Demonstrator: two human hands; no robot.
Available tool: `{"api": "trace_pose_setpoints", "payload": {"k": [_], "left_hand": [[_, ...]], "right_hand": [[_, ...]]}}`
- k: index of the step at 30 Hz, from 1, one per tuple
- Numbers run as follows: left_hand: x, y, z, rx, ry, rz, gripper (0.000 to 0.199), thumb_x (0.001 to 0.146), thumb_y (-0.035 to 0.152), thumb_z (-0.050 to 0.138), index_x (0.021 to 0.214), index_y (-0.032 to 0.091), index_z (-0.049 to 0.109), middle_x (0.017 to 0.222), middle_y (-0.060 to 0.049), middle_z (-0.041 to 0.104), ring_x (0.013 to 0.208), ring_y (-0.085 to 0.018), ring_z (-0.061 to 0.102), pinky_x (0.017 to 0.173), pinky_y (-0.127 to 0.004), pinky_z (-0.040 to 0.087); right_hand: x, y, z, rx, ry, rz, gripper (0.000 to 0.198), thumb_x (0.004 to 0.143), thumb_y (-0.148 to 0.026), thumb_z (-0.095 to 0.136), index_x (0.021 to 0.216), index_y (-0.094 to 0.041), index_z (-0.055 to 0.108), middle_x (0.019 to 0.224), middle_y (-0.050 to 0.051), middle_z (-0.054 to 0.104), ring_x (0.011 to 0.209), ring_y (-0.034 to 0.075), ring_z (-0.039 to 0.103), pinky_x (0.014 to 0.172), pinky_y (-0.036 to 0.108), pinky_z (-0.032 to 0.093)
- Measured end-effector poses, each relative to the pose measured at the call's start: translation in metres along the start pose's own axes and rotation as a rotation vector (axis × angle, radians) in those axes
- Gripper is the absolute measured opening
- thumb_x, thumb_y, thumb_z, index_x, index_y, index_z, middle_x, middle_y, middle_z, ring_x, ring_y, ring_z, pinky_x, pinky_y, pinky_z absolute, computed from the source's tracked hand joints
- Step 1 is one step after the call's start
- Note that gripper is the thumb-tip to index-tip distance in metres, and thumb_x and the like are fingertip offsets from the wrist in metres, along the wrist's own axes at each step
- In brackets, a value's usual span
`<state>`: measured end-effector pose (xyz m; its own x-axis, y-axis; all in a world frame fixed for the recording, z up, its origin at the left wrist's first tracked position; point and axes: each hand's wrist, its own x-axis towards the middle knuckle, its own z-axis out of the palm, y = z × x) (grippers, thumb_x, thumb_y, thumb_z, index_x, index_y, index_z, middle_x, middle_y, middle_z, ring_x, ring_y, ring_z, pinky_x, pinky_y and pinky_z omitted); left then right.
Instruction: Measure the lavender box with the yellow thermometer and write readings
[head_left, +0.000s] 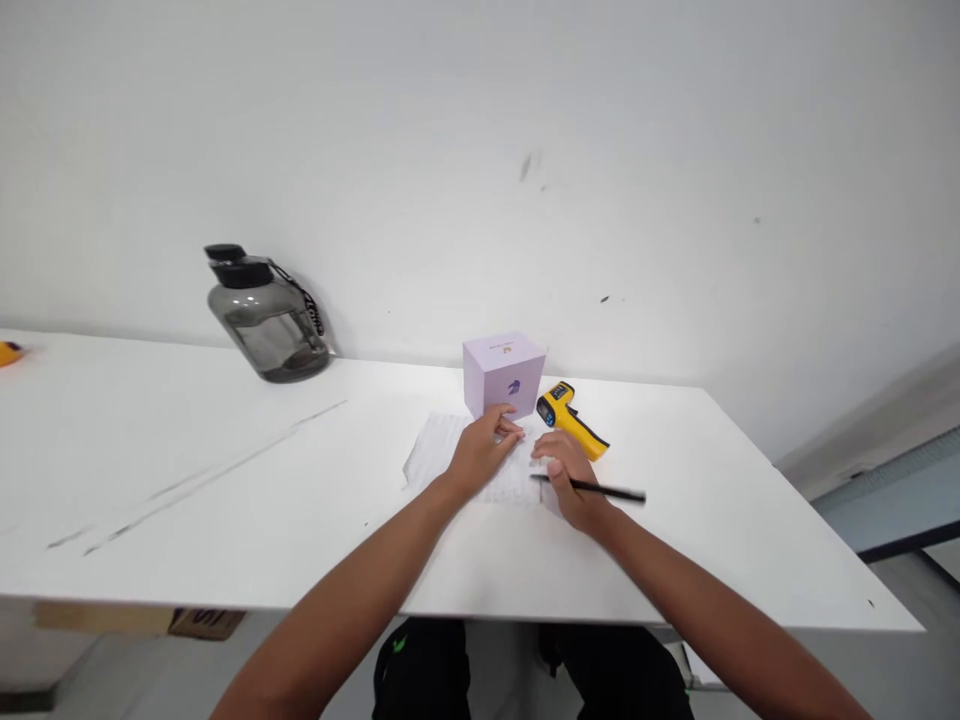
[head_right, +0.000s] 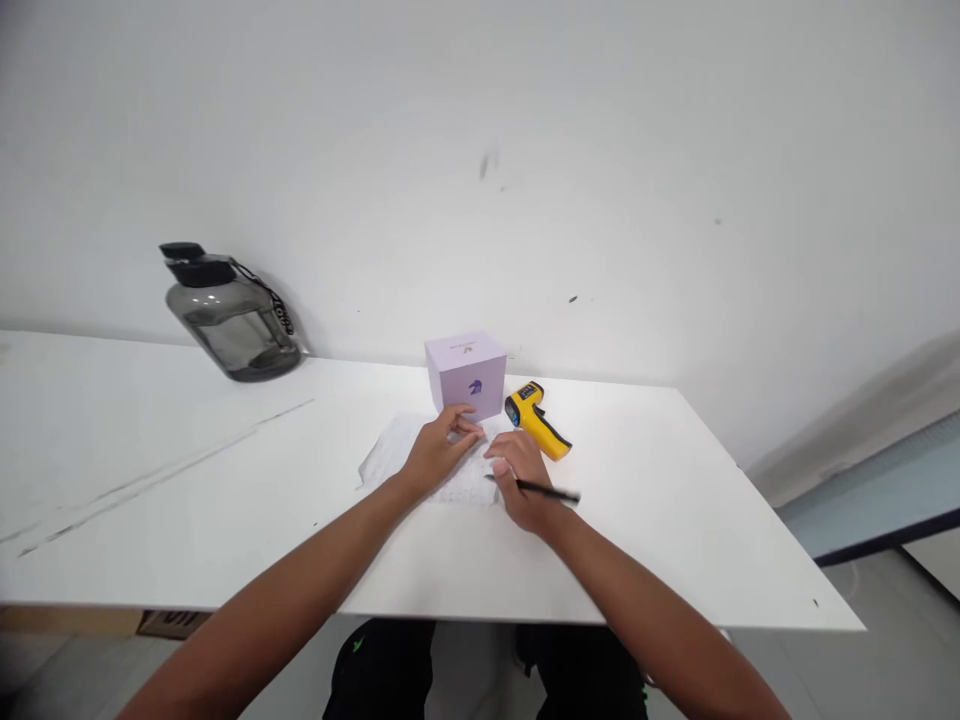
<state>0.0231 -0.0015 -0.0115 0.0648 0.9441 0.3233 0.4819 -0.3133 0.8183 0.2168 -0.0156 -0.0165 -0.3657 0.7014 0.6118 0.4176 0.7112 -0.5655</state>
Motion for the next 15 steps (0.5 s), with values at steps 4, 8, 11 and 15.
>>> {"api": "trace_pose_setpoints", "payload": {"k": [4,8,11,15], "left_hand": [[-0.001,0.003,0.000,0.061,-0.043,-0.129,0.035,0.082,0.043,0.067,0.109,0.023,0.057,0.075,0.004,0.068,0.073,-0.016,0.063,0.071,-0.028,0.046],[-0.001,0.007,-0.001,0.326,-0.161,-0.141,0.033,0.090,0.054,0.050,0.089,0.024,0.064,0.069,0.002,0.064,0.069,-0.017,0.060,0.063,-0.028,0.039],[-0.001,0.012,0.000,0.461,-0.215,-0.099,0.032,0.095,0.046,0.042,0.095,0.025,0.066,0.078,-0.001,0.069,0.075,-0.018,0.063,0.067,-0.028,0.039],[-0.001,0.014,0.001,0.520,-0.245,-0.106,0.038,0.095,0.044,0.042,0.125,0.025,0.059,0.069,0.001,0.066,0.074,-0.019,0.064,0.067,-0.028,0.040]], "right_hand": [[0.001,0.004,0.005,0.245,-0.078,0.290,0.044,0.098,-0.054,0.027,0.095,-0.022,0.057,0.070,0.002,0.056,0.065,0.018,0.055,0.064,0.033,0.046],[0.006,0.007,0.004,0.269,-0.152,0.422,0.036,0.095,-0.050,0.039,0.087,-0.021,0.059,0.066,0.001,0.060,0.066,0.017,0.058,0.066,0.030,0.046],[0.010,0.007,0.006,0.183,-0.157,0.472,0.043,0.093,-0.051,0.042,0.065,-0.021,0.055,0.062,0.001,0.059,0.065,0.017,0.056,0.064,0.029,0.043],[0.014,0.008,0.007,0.161,-0.149,0.450,0.039,0.090,-0.045,0.047,0.061,-0.021,0.056,0.062,0.001,0.060,0.066,0.016,0.056,0.064,0.028,0.042]]}}
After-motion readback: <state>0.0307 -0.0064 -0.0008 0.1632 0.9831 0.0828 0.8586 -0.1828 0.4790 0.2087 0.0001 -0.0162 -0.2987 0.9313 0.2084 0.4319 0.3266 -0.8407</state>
